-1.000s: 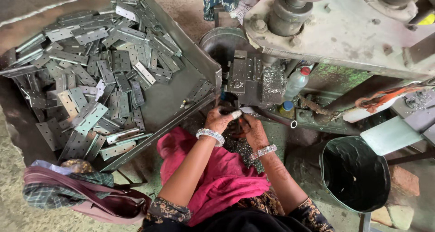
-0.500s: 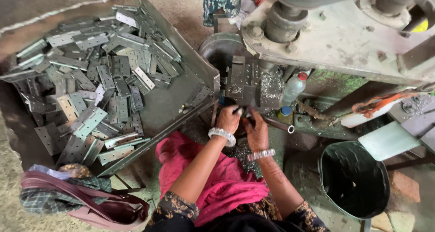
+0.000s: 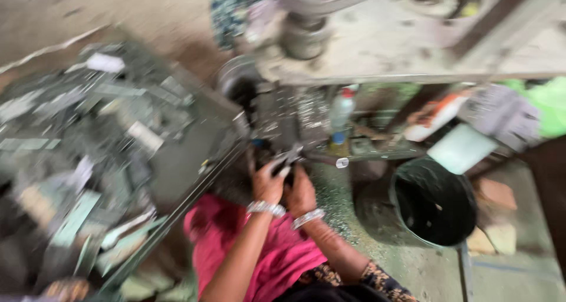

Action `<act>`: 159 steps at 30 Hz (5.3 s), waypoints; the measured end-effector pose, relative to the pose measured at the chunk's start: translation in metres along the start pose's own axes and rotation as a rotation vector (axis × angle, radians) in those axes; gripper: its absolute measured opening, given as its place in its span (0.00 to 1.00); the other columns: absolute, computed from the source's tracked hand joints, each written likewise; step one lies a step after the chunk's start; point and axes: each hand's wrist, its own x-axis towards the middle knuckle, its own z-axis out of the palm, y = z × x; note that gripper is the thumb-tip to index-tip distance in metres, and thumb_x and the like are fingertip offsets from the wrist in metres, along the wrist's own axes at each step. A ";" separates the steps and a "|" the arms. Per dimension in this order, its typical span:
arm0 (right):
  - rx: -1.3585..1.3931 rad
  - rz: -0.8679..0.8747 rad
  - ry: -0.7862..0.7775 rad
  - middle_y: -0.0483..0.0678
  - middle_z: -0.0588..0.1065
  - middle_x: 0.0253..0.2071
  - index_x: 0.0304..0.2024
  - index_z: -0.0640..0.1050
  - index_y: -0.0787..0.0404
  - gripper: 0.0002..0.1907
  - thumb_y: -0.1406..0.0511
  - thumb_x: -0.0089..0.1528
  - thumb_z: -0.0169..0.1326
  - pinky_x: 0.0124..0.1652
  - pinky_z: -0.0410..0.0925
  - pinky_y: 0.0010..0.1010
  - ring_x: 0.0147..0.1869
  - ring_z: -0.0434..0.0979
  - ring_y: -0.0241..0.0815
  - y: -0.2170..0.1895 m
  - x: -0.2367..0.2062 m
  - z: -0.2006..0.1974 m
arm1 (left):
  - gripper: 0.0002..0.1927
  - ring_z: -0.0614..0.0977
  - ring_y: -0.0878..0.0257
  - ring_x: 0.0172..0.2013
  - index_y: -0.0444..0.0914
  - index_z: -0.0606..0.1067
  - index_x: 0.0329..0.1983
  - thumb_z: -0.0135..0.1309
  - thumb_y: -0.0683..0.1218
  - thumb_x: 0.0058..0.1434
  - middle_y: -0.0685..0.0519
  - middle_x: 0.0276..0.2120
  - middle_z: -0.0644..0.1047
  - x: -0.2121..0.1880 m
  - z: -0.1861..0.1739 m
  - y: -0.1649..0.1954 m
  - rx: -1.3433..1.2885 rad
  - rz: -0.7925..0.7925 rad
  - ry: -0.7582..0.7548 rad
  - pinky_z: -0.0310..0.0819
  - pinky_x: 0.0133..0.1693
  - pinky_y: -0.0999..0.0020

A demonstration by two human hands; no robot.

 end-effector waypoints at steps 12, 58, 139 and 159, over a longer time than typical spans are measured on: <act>0.371 -0.107 -0.006 0.60 0.74 0.62 0.67 0.68 0.62 0.39 0.66 0.54 0.67 0.63 0.67 0.42 0.67 0.75 0.59 -0.019 -0.002 -0.049 | 0.16 0.81 0.63 0.45 0.30 0.76 0.46 0.64 0.37 0.56 0.49 0.45 0.81 -0.009 -0.012 0.016 -0.615 -0.426 -0.192 0.76 0.49 0.69; 0.713 0.066 -0.328 0.49 0.79 0.51 0.63 0.74 0.66 0.25 0.61 0.67 0.56 0.47 0.73 0.27 0.49 0.78 0.33 0.028 -0.015 -0.016 | 0.22 0.76 0.66 0.26 0.32 0.83 0.39 0.64 0.57 0.58 0.49 0.26 0.83 0.004 -0.052 0.040 -0.202 -0.480 -0.306 0.73 0.32 0.66; -0.527 0.209 -0.361 0.59 0.81 0.38 0.48 0.76 0.55 0.24 0.46 0.62 0.56 0.41 0.73 0.54 0.43 0.82 0.63 0.097 -0.007 -0.065 | 0.20 0.51 0.46 0.74 0.45 0.76 0.62 0.45 0.50 0.69 0.51 0.79 0.48 0.160 0.084 0.012 1.025 -0.112 -0.540 0.49 0.65 0.45; -0.269 0.123 0.026 0.48 0.83 0.39 0.44 0.79 0.50 0.14 0.53 0.61 0.58 0.41 0.73 0.47 0.43 0.84 0.54 -0.016 0.035 -0.119 | 0.38 0.53 0.46 0.70 0.36 0.60 0.74 0.39 0.65 0.70 0.46 0.72 0.56 0.098 0.041 0.031 0.576 0.160 -0.327 0.38 0.66 0.39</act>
